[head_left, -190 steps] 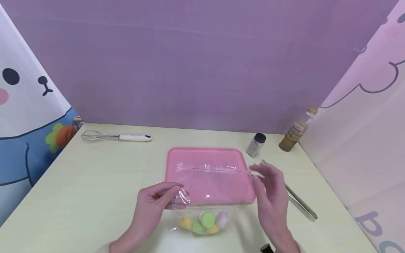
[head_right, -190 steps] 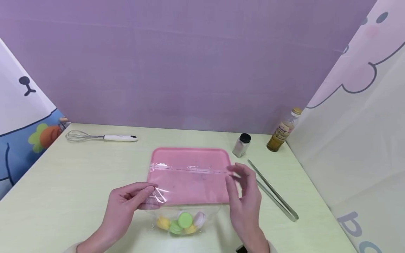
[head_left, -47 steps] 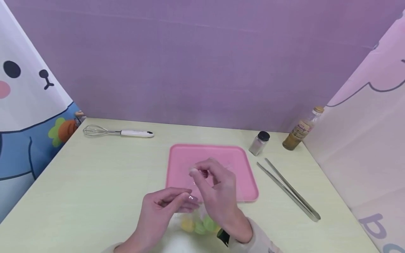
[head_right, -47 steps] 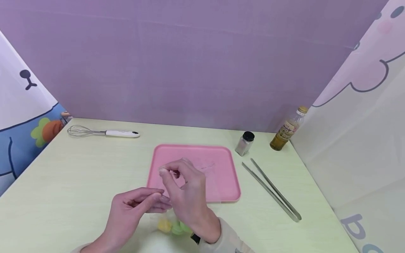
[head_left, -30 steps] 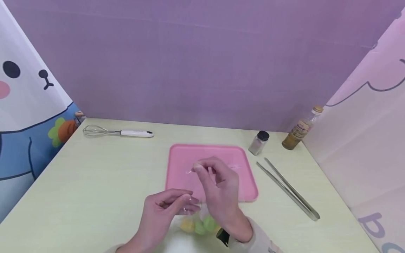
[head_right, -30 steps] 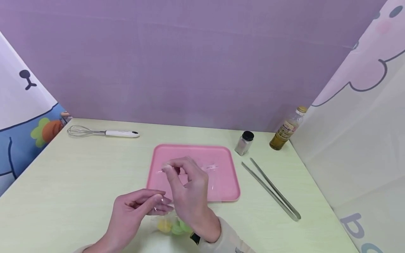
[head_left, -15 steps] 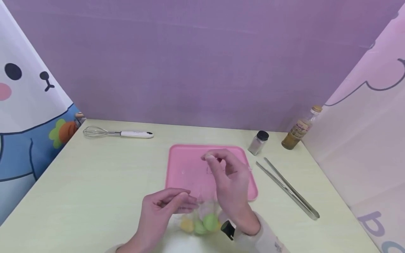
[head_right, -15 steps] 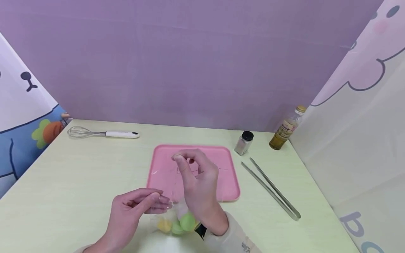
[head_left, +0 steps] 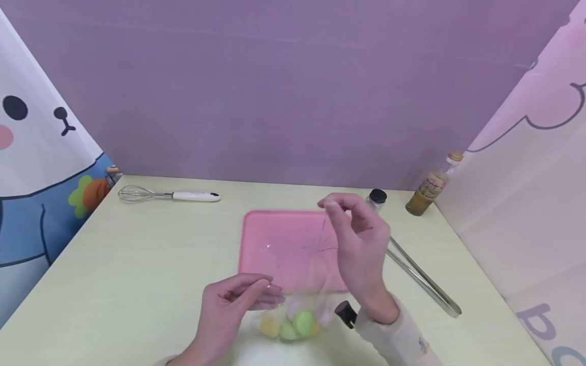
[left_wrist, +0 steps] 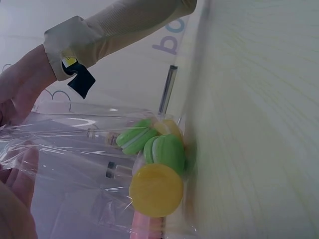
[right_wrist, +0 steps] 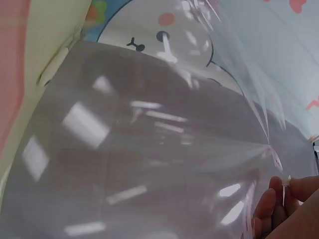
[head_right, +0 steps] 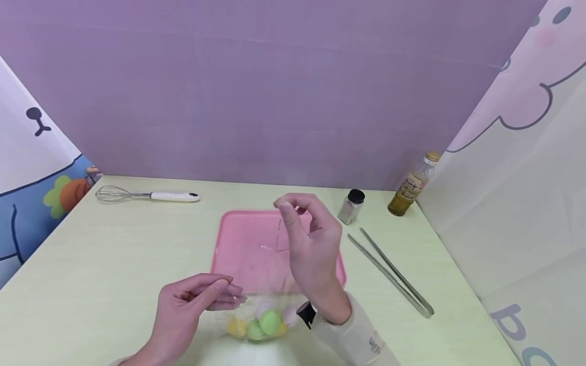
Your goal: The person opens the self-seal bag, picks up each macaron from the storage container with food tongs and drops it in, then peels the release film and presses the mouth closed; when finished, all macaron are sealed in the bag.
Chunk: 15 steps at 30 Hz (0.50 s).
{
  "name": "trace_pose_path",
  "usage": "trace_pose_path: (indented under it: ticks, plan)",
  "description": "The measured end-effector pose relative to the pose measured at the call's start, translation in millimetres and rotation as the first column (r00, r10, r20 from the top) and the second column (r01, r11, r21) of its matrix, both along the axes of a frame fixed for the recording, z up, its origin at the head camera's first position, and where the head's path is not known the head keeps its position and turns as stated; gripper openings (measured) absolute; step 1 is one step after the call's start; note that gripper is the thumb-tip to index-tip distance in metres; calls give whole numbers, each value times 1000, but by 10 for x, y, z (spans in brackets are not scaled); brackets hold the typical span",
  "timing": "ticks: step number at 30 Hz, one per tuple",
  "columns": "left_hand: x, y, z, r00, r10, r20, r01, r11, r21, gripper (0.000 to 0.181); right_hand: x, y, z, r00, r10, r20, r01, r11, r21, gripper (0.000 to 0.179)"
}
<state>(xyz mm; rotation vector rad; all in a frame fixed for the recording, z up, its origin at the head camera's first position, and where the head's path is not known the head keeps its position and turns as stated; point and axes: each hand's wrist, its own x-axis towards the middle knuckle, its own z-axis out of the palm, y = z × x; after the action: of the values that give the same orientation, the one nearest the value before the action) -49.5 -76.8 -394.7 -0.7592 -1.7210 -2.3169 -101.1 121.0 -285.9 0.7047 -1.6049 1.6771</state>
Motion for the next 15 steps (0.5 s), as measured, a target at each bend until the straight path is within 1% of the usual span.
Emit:
trace_pose_path:
  ticks: [6,10,15]
  plan:
    - [6,0,8,1000,-10,-7,10,1000,10,16,-35,113,141,998,-56,-31,55,998,-17,10]
    - [11,-6,8,1000,-8,-6,8,1000,3,16,-45,191,234,995,-104,-9,104,994,-32,10]
    - [13,-14,8,1000,-1,-5,1,1000,-15,15,-41,292,362,994,-112,12,113,991,-78,12]
